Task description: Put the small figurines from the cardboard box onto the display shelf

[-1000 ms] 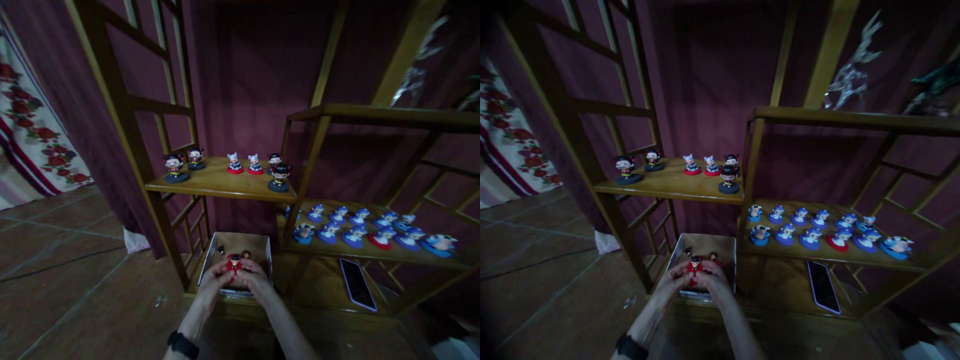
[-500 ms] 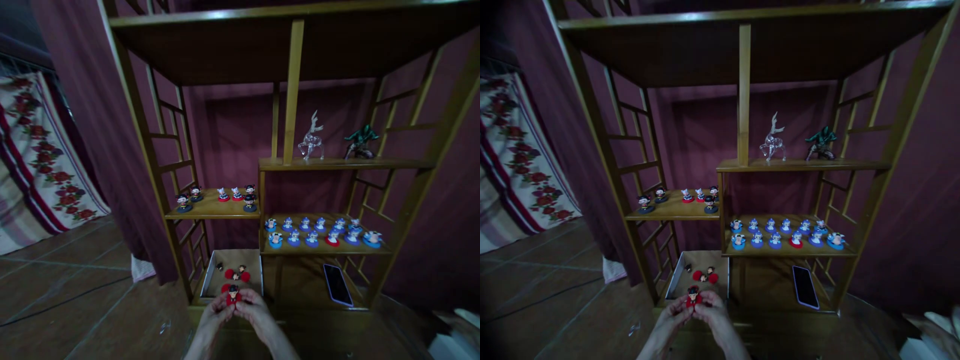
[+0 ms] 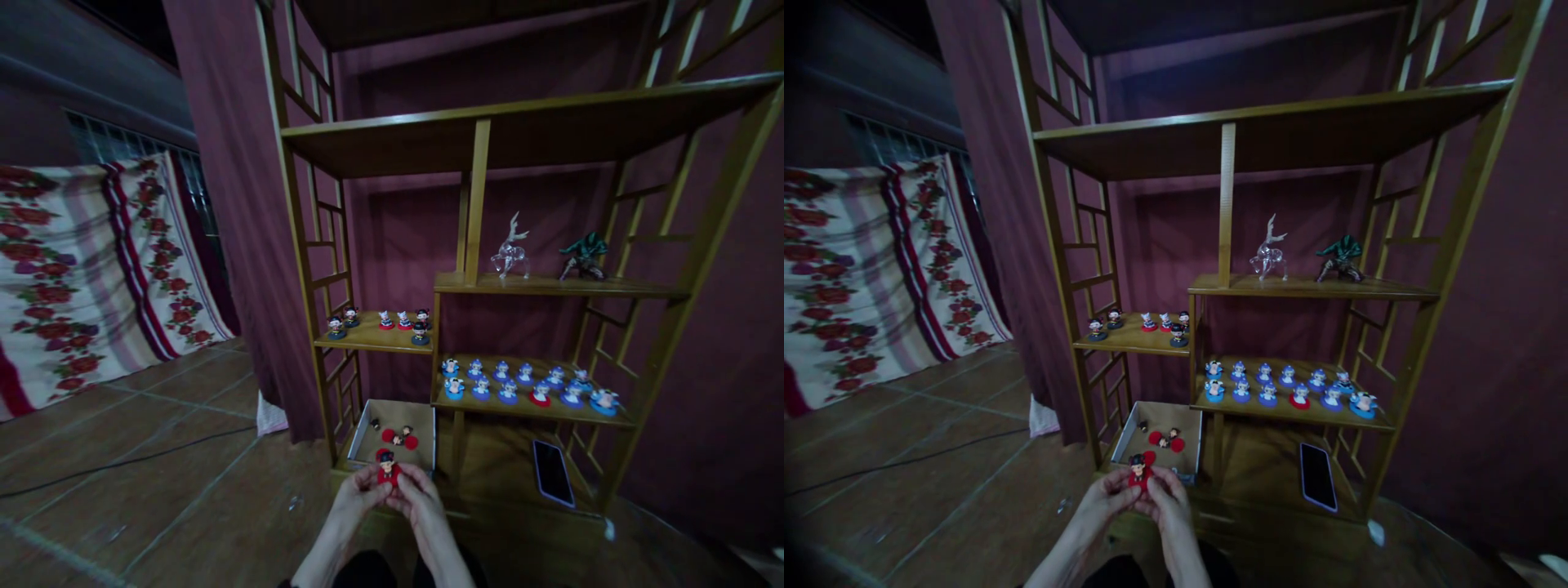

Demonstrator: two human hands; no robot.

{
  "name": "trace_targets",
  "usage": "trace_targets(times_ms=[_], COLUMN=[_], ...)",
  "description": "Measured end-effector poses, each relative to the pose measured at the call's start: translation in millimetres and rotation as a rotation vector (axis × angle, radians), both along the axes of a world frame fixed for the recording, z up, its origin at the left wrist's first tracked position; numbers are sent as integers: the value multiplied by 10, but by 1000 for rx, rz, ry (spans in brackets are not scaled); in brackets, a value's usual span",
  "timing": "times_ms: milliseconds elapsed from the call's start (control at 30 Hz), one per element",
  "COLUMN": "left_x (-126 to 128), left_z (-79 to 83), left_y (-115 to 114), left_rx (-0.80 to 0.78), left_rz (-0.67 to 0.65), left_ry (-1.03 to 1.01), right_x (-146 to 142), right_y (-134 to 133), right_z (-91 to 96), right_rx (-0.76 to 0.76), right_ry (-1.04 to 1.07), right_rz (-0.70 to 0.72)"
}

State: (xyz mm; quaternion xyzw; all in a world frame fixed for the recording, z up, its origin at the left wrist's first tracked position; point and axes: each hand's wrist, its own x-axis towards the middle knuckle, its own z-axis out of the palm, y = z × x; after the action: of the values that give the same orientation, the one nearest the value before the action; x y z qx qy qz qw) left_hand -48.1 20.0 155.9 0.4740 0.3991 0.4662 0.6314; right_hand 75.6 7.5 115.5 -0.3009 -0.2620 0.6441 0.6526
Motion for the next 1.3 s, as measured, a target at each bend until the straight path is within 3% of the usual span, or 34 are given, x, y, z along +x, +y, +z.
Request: trace_targets(times_ms=[300,467,833,1300], left_x=[-28,-39,-30,10], left_z=[193,272,574,872], left_y=[-94,-132,51,255], left_rx=[206,299,417,484], left_rz=[27,-28,52,45], left_ry=[210,246,432,544], right_x=[-101,-84,-52,-36], right_y=[-279,-340,-149,-29], right_z=[308,452,710,1013], right_rx=[-17,-6,-11,45], right_ry=[59,-9,-89,-152], right_rz=[-38,-54,-108,-99])
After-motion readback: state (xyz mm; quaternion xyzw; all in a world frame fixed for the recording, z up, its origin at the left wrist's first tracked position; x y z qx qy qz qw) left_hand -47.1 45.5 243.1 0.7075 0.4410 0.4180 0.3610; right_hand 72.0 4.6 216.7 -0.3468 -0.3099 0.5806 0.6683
